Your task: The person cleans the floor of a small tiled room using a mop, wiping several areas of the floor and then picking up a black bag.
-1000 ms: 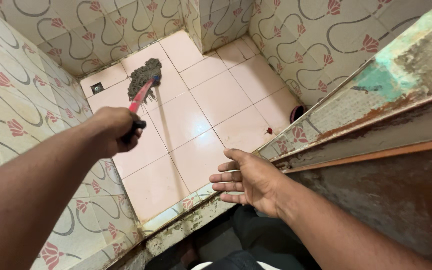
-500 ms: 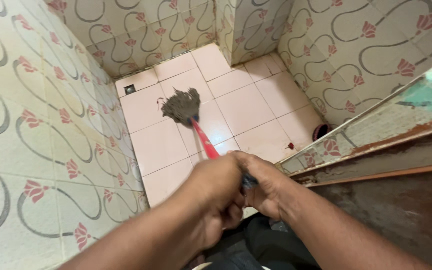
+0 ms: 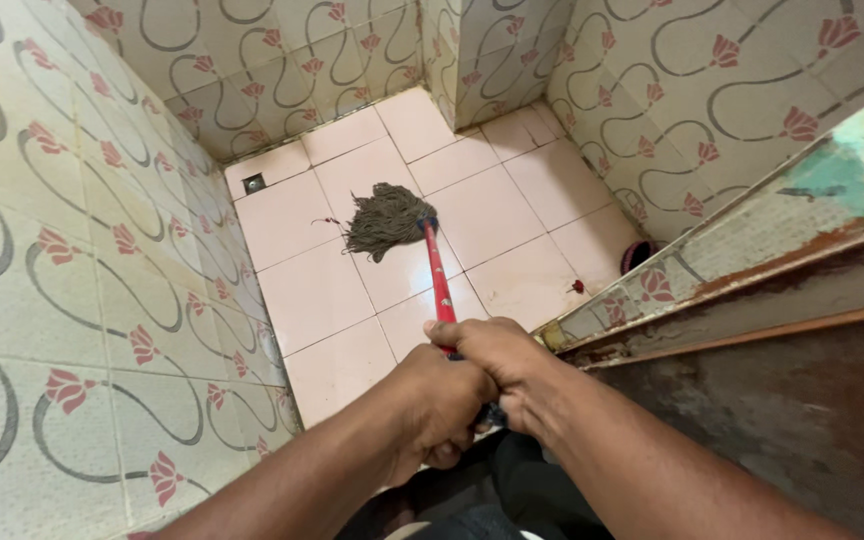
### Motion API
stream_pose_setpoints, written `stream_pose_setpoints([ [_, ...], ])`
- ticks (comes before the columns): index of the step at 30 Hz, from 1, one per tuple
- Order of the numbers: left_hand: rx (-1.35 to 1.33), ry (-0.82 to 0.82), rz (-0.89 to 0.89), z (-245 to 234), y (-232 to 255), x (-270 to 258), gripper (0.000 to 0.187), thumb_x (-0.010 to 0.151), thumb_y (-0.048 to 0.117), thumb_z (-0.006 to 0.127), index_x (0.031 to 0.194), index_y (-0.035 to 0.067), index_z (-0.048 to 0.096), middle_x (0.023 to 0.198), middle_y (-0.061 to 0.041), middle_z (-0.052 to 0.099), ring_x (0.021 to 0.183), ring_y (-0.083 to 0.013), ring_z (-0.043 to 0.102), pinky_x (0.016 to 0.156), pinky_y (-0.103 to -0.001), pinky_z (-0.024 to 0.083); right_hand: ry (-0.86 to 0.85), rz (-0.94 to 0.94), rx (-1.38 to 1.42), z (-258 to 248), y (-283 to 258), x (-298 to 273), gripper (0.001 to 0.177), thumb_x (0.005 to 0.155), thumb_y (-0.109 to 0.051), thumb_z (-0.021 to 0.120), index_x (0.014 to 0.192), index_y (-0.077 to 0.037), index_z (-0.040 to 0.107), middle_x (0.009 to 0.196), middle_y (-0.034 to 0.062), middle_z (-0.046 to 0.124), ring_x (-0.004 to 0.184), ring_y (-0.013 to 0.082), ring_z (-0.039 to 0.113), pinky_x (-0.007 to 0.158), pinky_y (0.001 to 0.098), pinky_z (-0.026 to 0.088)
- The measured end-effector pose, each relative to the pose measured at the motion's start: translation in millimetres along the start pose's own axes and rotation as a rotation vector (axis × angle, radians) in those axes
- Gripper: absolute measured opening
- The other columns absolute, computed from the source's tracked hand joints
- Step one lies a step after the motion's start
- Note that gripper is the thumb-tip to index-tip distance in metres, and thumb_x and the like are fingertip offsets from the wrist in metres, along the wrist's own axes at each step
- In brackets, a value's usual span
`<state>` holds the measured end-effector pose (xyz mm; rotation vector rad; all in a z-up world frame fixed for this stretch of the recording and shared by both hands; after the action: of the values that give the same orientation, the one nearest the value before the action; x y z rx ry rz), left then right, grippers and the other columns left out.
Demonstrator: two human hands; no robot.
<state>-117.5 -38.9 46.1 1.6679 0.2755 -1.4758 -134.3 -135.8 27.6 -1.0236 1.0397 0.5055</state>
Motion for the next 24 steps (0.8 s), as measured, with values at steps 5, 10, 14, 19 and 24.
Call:
stream_pose_setpoints([
  [5, 0.116, -0.084, 0.01, 13.3, 24.5, 7.4, 0.014, 0.091, 0.01, 0.057, 0.08, 0.003, 0.054, 0.062, -0.006, 0.05, 0.045, -0.0123, 0.039, 0.039, -0.028, 0.028, 0.134, -0.046, 0.004, -21.8, -6.7, -2.4, 0.034, 0.091, -0.037, 0.07, 0.094, -0.003, 0.067, 0.074, 0.0133, 0.064, 0.053, 0.0257, 0.056, 0.038, 0.0406, 0.036],
  [10, 0.286, -0.116, 0.099, 21.7, 46.4, -0.7, 0.016, 0.089, 0.017, 0.057, 0.083, 0.002, 0.057, 0.063, -0.005, 0.053, 0.046, -0.0127, 0.042, 0.039, -0.029, 0.032, 0.146, -0.072, 0.089, -36.9, -12.3, -1.5, 0.032, 0.094, -0.036, 0.064, 0.092, -0.004, 0.064, 0.068, 0.014, 0.062, 0.046, 0.0271, 0.055, 0.034, 0.0412, 0.036],
  [14, 0.237, -0.068, 0.119, 30.0, 52.5, -9.4, 0.021, 0.088, 0.022, 0.055, 0.084, 0.002, 0.057, 0.062, -0.005, 0.051, 0.046, -0.0136, 0.042, 0.04, -0.03, 0.032, 0.095, -0.004, 0.044, -41.9, -18.4, 2.2, 0.039, 0.095, -0.043, 0.058, 0.09, -0.005, 0.062, 0.061, 0.0132, 0.058, 0.041, 0.0287, 0.052, 0.032, 0.0408, 0.037],
  [19, -0.229, -0.006, 0.098, 13.4, 26.4, -23.7, 0.011, 0.088, 0.014, 0.05, 0.083, 0.004, 0.052, 0.063, -0.004, 0.045, 0.047, -0.0138, 0.036, 0.04, -0.031, 0.026, 0.065, -0.131, 0.041, -13.9, -25.9, 3.5, 0.022, 0.096, -0.022, 0.064, 0.09, -0.001, 0.063, 0.065, 0.0109, 0.061, 0.046, 0.0223, 0.055, 0.036, 0.0387, 0.041],
  [24, -0.644, 0.065, 0.123, -4.1, -3.4, -43.5, 0.006, 0.089, 0.008, 0.053, 0.084, 0.004, 0.051, 0.064, -0.003, 0.045, 0.049, -0.0124, 0.039, 0.041, -0.029, 0.028, 0.022, -0.157, -0.211, 23.8, -20.1, 5.5, 0.021, 0.095, -0.016, 0.064, 0.084, 0.001, 0.063, 0.066, 0.0115, 0.062, 0.049, 0.0205, 0.052, 0.039, 0.0373, 0.04],
])
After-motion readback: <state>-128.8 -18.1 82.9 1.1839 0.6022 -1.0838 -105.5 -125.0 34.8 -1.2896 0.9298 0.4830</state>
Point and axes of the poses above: each hand's wrist, its own x-axis towards the middle knuckle, its own z-axis out of the palm, y = z × x, the point moved 4 cm from there along x, towards the middle knuckle
